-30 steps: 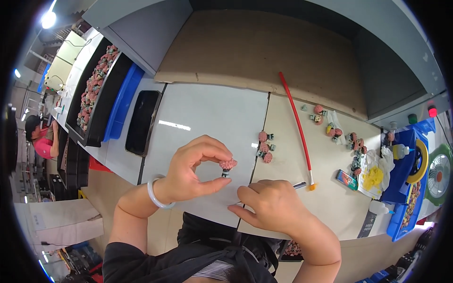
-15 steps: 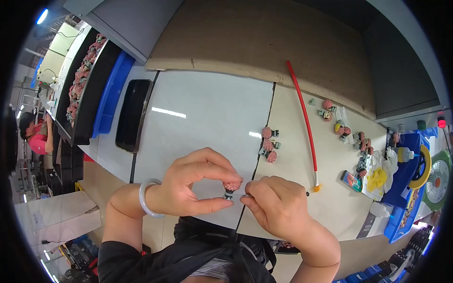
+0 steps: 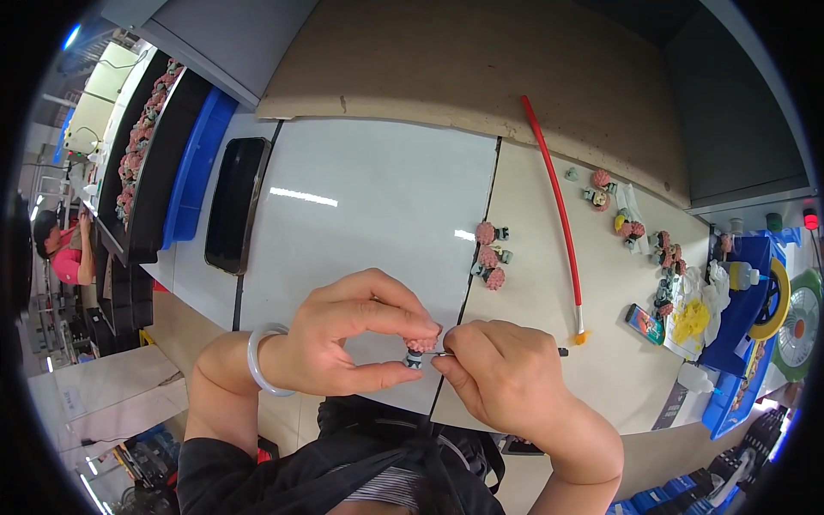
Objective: Assembling and detailing small toy figurine components at a factory workbench.
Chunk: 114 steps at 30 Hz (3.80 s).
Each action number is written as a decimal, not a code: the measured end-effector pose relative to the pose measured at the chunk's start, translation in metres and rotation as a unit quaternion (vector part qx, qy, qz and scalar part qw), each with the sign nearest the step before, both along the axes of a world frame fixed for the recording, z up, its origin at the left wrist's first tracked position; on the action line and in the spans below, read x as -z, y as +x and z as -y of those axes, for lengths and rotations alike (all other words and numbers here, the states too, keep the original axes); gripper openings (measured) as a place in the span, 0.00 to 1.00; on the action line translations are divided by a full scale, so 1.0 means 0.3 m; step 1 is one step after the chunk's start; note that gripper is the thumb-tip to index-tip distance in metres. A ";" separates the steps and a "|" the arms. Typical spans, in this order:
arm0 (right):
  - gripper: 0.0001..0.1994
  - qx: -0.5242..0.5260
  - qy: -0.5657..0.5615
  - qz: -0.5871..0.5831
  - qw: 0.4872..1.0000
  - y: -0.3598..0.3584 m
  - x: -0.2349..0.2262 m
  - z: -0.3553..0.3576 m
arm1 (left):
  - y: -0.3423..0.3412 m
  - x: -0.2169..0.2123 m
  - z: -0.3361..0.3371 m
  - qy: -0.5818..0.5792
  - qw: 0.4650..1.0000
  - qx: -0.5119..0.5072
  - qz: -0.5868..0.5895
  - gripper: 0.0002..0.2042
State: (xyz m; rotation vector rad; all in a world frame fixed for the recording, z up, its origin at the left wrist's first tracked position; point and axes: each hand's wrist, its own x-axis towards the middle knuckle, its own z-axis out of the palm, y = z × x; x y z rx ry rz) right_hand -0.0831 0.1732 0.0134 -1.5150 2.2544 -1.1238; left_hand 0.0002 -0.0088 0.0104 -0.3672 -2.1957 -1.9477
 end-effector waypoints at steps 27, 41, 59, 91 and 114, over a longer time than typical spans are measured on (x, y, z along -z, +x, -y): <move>0.12 0.370 0.264 -0.092 0.886 -0.192 0.017 -0.119 | -0.013 0.007 -0.006 -0.026 0.999 -0.017 0.010 0.15; 0.04 0.165 -0.143 -0.048 0.975 0.013 -0.018 -0.018 | 0.005 0.030 -0.015 -0.086 0.992 -0.087 -0.021 0.16; 0.07 0.312 0.273 -0.091 0.905 -0.128 -0.061 -0.081 | -0.010 0.020 -0.006 0.010 1.000 -0.023 0.010 0.17; 0.09 0.062 0.028 -0.106 0.992 -0.031 -0.047 -0.007 | -0.009 0.025 -0.004 0.301 0.903 0.100 0.290 0.18; 0.09 0.020 0.033 -0.102 0.994 -0.032 -0.031 -0.004 | -0.008 0.005 -0.001 0.305 0.894 0.106 0.310 0.16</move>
